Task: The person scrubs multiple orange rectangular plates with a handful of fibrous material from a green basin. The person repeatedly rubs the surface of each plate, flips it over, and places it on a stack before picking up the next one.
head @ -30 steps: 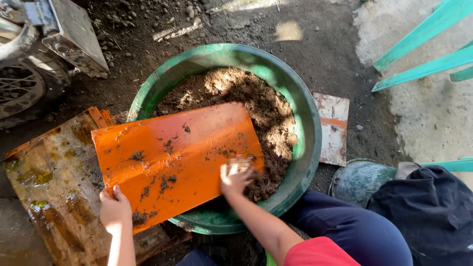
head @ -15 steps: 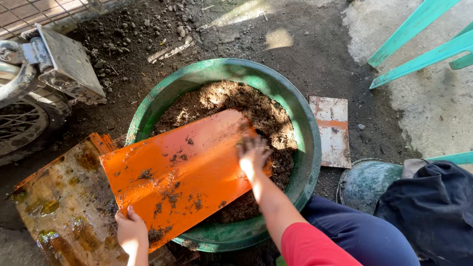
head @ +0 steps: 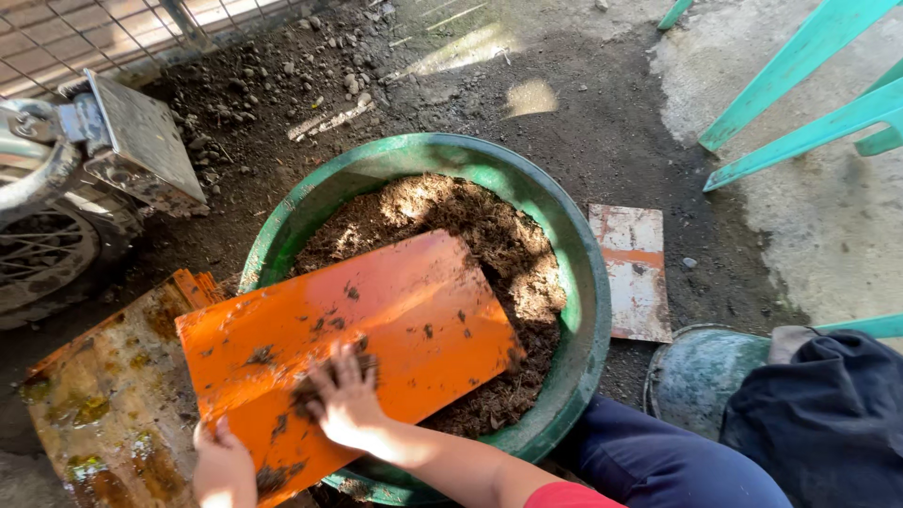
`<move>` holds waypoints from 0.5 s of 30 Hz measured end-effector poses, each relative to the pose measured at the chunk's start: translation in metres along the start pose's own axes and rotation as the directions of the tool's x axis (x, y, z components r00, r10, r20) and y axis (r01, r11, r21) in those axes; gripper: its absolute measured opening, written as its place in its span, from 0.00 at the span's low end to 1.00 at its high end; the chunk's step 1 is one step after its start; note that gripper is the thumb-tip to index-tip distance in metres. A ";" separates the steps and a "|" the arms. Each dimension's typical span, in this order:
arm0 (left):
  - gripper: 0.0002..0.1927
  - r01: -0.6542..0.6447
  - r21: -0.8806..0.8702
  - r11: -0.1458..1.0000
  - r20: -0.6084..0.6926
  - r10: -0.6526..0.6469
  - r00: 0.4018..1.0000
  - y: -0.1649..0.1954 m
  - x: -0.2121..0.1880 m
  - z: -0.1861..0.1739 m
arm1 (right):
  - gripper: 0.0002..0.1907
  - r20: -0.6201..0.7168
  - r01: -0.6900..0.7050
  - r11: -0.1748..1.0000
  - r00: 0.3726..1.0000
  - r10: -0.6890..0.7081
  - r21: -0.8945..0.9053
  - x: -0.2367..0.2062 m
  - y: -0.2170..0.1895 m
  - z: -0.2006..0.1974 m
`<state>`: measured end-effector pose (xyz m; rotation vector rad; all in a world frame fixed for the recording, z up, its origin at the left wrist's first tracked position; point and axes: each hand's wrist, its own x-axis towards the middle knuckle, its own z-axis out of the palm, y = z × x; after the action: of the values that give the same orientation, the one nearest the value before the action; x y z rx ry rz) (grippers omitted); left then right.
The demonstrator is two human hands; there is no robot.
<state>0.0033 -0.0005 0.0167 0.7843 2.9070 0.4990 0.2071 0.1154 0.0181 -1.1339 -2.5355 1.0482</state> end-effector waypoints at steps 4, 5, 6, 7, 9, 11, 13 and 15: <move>0.23 0.000 0.013 1.000 -0.082 0.001 0.997 -0.040 0.028 -0.022 | 0.36 0.177 0.250 0.968 0.954 -0.242 -0.027 -0.001 -0.036 -0.021; 0.23 -0.056 -0.043 0.998 -0.118 0.050 0.992 -0.046 0.030 -0.025 | 0.35 0.218 0.299 0.951 0.936 -0.276 -0.082 0.004 -0.035 -0.030; 0.22 -0.120 -0.102 0.988 -0.157 0.103 0.982 -0.051 0.031 -0.025 | 0.33 0.260 0.352 0.926 0.915 -0.309 -0.137 0.012 -0.033 -0.039; 0.22 -0.095 -0.072 0.993 -0.147 0.084 0.986 -0.054 0.032 -0.024 | 0.32 0.044 0.371 0.906 0.928 -0.370 -0.204 0.031 -0.030 -0.051; 0.21 0.045 0.099 0.994 -0.080 -0.037 0.996 -0.059 0.028 -0.019 | 0.33 -0.109 0.287 0.926 0.941 -0.321 -0.244 0.066 -0.021 -0.074; 0.24 -0.033 -0.026 0.999 -0.162 0.028 0.986 -0.061 0.023 -0.013 | 0.32 0.019 0.060 0.974 0.998 -0.057 -0.219 0.109 0.000 -0.105; 0.25 -0.038 -0.056 0.998 -0.168 0.028 0.985 -0.066 0.018 -0.009 | 0.28 -0.010 -0.162 0.966 0.986 0.164 -0.204 0.141 0.027 -0.136; 0.25 0.039 0.005 0.999 -0.103 -0.038 0.994 -0.069 0.014 -0.009 | 0.28 -0.079 -0.392 0.916 0.919 0.386 -0.083 0.157 0.068 -0.165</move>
<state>-0.0431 -0.0516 0.0019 0.7224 3.0138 0.5416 0.2059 0.3457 0.0755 -1.7235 -2.3898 0.9563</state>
